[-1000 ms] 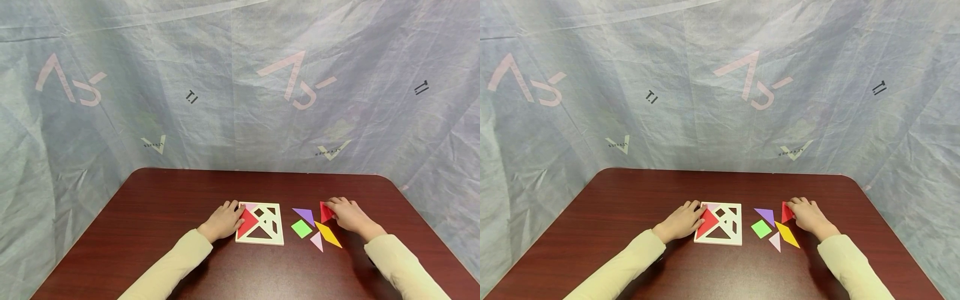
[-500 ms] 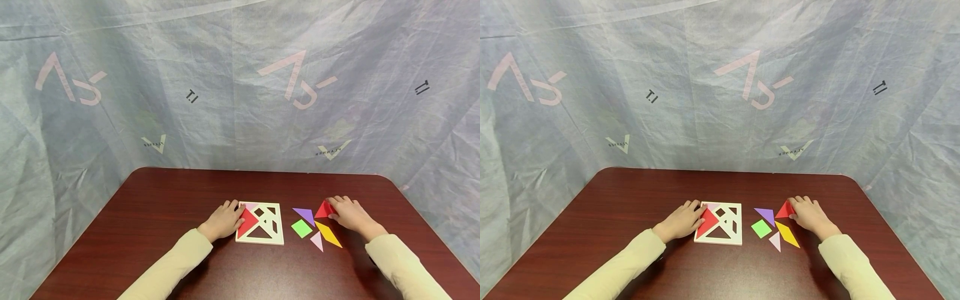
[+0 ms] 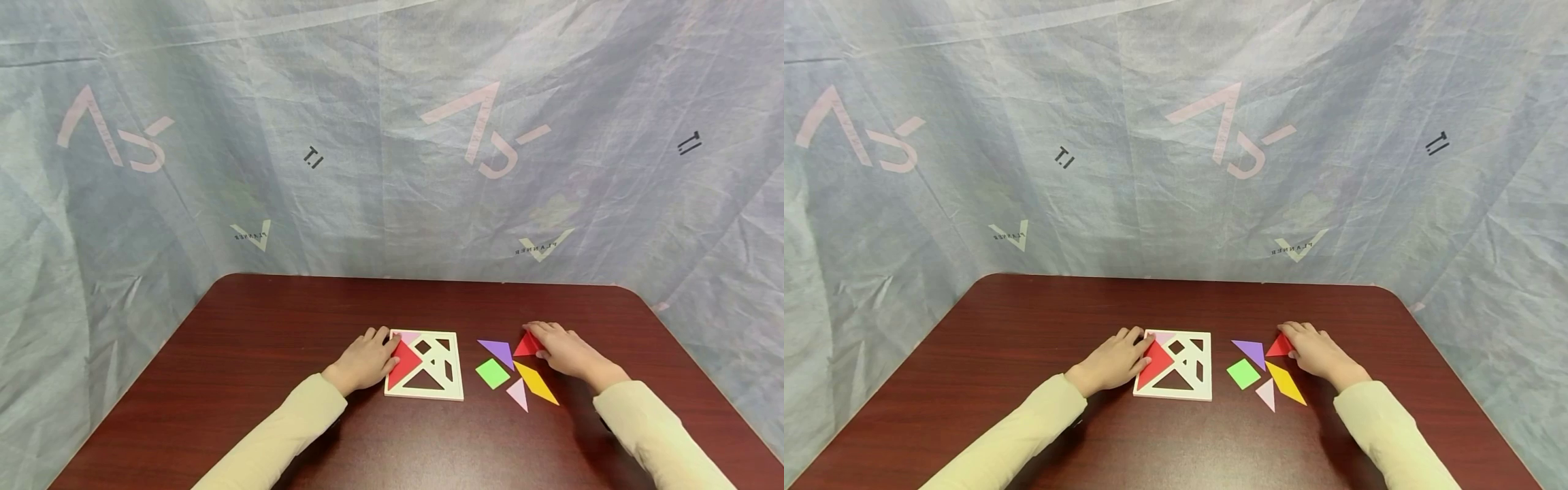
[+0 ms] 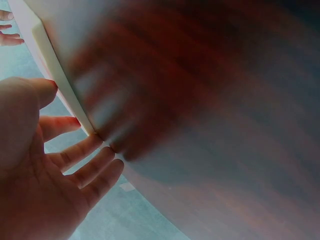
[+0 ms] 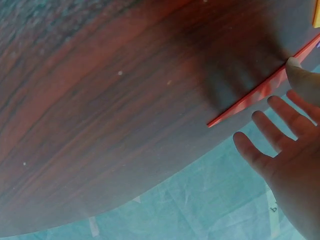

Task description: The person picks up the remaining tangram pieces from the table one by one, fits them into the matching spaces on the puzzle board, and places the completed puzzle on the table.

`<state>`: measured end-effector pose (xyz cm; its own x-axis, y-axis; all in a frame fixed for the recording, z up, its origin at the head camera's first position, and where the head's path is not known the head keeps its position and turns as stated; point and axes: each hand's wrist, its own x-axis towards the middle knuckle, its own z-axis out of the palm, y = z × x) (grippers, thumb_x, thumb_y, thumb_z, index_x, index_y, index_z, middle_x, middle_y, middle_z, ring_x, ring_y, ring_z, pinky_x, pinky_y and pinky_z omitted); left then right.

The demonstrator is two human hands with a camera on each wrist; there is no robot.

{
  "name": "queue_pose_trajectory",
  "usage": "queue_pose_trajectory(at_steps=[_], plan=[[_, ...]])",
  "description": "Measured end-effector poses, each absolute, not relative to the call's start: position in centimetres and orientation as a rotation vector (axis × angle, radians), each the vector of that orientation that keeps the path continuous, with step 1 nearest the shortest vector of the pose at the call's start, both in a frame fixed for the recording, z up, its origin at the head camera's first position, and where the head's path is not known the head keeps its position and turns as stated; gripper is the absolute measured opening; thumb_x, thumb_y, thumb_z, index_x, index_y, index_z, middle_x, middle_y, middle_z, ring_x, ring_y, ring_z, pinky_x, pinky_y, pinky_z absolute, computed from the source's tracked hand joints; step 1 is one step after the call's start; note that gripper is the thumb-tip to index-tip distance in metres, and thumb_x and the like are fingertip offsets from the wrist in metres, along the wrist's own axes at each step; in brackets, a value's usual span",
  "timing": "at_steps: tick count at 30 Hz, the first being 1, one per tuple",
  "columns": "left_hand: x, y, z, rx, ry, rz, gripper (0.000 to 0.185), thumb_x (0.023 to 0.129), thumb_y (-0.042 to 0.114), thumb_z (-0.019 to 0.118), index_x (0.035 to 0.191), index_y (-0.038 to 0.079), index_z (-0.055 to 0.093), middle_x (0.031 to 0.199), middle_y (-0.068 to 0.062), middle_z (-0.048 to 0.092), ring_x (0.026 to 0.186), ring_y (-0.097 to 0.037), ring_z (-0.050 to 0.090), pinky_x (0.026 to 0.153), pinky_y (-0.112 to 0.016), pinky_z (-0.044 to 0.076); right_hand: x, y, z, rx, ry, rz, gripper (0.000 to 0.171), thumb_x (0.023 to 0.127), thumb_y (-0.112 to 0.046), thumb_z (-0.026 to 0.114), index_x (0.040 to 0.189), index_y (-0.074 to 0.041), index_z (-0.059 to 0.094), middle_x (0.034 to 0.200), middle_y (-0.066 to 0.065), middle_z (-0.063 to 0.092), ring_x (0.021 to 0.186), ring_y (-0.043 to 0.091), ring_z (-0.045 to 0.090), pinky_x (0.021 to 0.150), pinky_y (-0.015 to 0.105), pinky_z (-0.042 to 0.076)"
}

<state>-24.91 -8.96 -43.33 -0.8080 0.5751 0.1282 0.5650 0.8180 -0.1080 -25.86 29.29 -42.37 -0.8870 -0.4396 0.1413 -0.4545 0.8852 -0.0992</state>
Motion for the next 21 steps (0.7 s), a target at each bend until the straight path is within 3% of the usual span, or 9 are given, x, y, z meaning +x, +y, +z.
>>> queue_pose_trajectory(at_steps=[21], plan=[[-25.03, -8.95, -43.45, -0.891, -2.860, 0.096, 0.045, 0.094, 0.035, 0.046, 0.132, 0.012, 0.049, 0.120, -0.012, 0.048, 0.102, -0.027, 0.048, 0.084, -0.038, 0.045, -26.32, 29.11, -42.42, 0.713, -2.948, 0.204, 0.053, 0.073, 0.001, 0.069, 0.123, 0.002, 0.051, 0.119, 0.020, 0.052, 0.103, 0.039, 0.049, 0.079, 0.057, 0.043]])
